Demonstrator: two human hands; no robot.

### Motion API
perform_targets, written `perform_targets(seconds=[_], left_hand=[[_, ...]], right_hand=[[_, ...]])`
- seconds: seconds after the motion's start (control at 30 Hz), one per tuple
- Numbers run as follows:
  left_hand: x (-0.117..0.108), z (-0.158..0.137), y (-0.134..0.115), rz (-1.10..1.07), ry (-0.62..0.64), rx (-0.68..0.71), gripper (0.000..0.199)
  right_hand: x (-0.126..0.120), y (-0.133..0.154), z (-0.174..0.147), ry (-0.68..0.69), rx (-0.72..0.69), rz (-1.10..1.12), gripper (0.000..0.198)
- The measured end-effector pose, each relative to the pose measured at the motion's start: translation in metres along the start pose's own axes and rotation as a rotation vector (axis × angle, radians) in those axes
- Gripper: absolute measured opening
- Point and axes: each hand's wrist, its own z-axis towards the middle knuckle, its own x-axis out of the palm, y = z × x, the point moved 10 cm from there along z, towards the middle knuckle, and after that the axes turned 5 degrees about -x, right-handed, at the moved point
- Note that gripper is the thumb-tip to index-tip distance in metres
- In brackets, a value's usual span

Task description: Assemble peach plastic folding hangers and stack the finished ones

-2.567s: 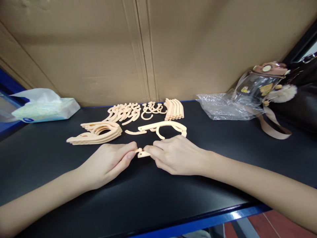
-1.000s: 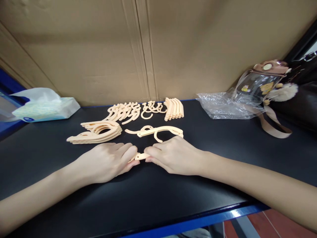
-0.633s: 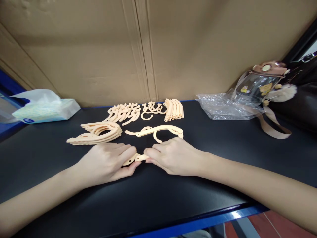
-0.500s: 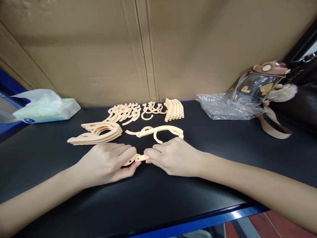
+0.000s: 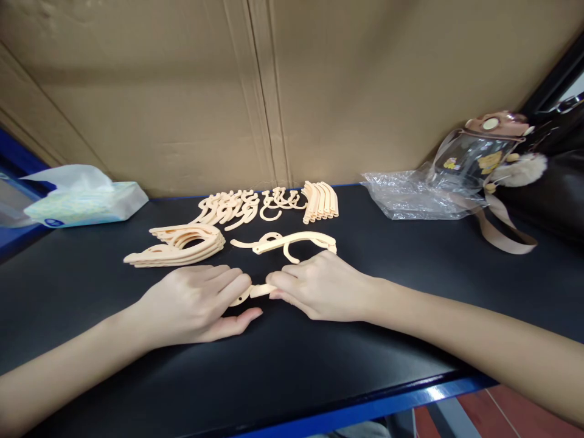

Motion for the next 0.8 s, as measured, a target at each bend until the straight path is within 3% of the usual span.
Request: perform_targets(seconds=[0.13, 0.43, 0.67, 0.8], left_hand=[[0.002, 0.0, 0.002, -0.094, -0.001, -0.041, 0.028], [0.01, 0.001, 0.0, -0.115, 0.086, -0.018, 0.034], [0.018, 0.001, -0.002, -0.319, 0.175, -0.051, 0.017], [0.019, -0.001, 0.003, -0.343, 0.171, -0.086, 0.017]], right_hand=[[-0.006, 0.002, 0.0, -0.048, -0.022, -0.042, 0.035], [0.001, 0.005, 0.002, -0.013, -0.062, -0.026, 0.036], [-0.001, 0.009, 0.004, -0.014, -0.084, -0.039, 0.032], [-0.022, 0.005, 0.002, -0.153, -0.107, -0.051, 0.03]])
